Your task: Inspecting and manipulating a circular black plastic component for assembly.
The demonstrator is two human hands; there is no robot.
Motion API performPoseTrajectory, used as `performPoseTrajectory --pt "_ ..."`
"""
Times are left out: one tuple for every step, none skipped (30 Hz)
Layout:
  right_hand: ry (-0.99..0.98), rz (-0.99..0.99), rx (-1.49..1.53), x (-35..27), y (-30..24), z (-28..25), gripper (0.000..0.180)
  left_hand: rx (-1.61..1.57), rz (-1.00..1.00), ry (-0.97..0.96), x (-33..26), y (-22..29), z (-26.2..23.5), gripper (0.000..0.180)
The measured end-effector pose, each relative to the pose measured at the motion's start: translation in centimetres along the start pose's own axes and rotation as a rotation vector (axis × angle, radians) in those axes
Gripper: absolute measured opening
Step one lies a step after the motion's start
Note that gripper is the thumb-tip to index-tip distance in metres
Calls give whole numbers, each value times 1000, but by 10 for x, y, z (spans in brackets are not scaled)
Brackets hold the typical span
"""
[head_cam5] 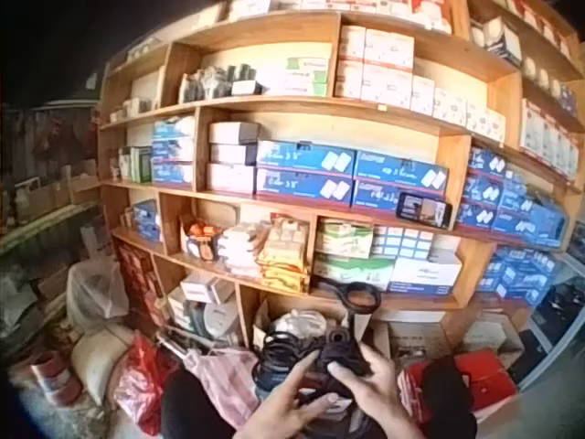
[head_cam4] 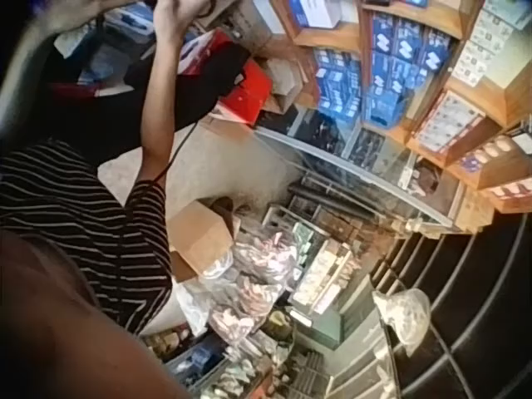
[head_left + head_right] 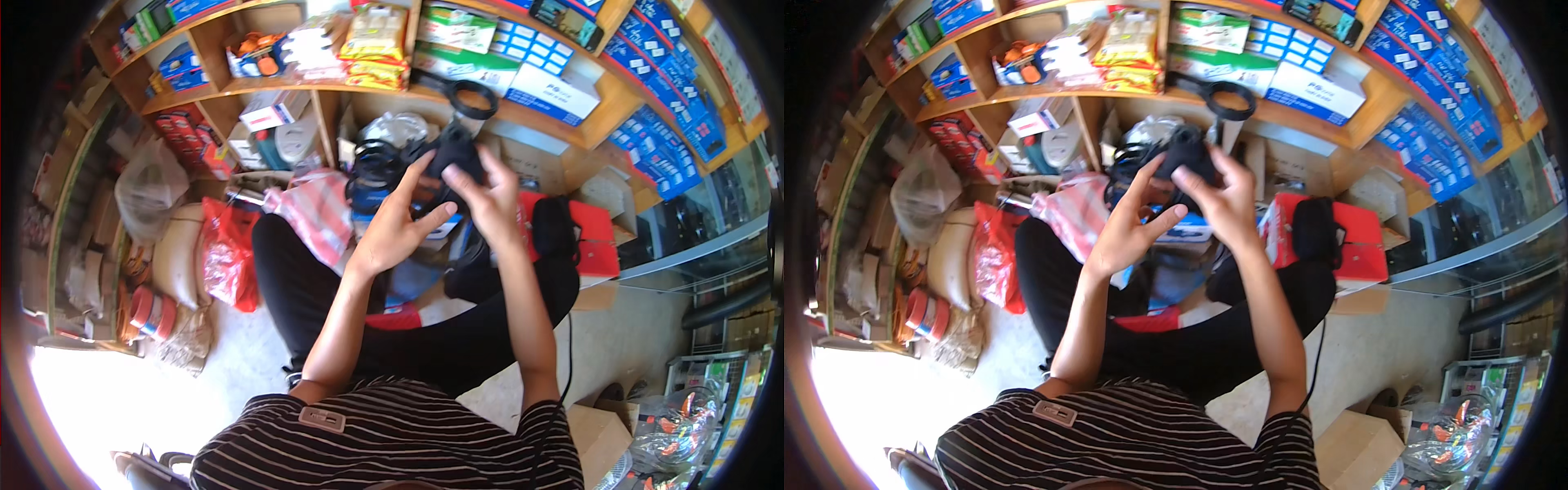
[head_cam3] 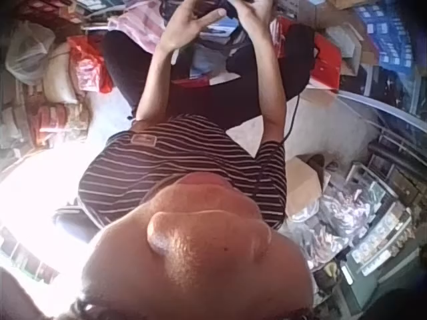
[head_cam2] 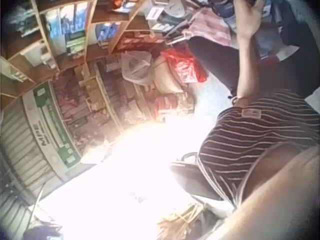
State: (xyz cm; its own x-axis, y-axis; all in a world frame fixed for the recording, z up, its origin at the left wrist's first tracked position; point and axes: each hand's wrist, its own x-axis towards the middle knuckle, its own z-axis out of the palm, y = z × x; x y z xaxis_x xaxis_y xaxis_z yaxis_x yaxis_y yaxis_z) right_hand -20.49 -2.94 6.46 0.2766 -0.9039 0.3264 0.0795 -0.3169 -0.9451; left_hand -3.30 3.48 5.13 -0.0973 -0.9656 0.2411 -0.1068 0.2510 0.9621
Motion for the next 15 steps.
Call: performPoseTrajectory --pt "90 6 91 2 0 5 41 -33 39 11 -10 0 -10 84" --pt "189 16 175 0 -2 8 38 -72 76 11 -20 -4 -17 84" --pt "249 11 238 0 -5 9 36 -149 48 15 -23 -11 -25 85" --pt "312 14 301 -3 -6 10 35 -256 5 19 -31 -2 -31 76" --pt "295 24 396 -11 -7 10 38 -172 -10 4 -34 -2 -36 68" --pt "293 -31 439 -21 -1 17 43 -88 -24 -13 -40 -3 -40 60" --pt "324 -15 492 -38 -2 30 46 -159 -56 -51 -48 -8 -38 53" --pt "355 -14 540 -56 -4 41 49 -81 -47 -31 -53 -6 -31 47" --pt "327 -13 488 -73 9 41 54 13 -61 -76 -55 -7 -28 43" --pt "264 -117 545 -89 8 54 56 108 -76 -114 -55 -11 -27 43" --pt "258 -164 569 -101 11 64 56 105 -111 -158 -57 -5 -22 49" --pt "259 -205 590 -113 16 65 57 268 -116 -204 -57 12 -21 52" --pt "219 -124 586 -122 16 60 57 313 -143 -218 -59 24 -22 53" --pt "181 -42 582 -128 16 54 58 357 -171 -233 -62 31 -23 53" --pt "212 -7 603 -130 18 50 60 354 -160 -237 -64 26 -19 53"
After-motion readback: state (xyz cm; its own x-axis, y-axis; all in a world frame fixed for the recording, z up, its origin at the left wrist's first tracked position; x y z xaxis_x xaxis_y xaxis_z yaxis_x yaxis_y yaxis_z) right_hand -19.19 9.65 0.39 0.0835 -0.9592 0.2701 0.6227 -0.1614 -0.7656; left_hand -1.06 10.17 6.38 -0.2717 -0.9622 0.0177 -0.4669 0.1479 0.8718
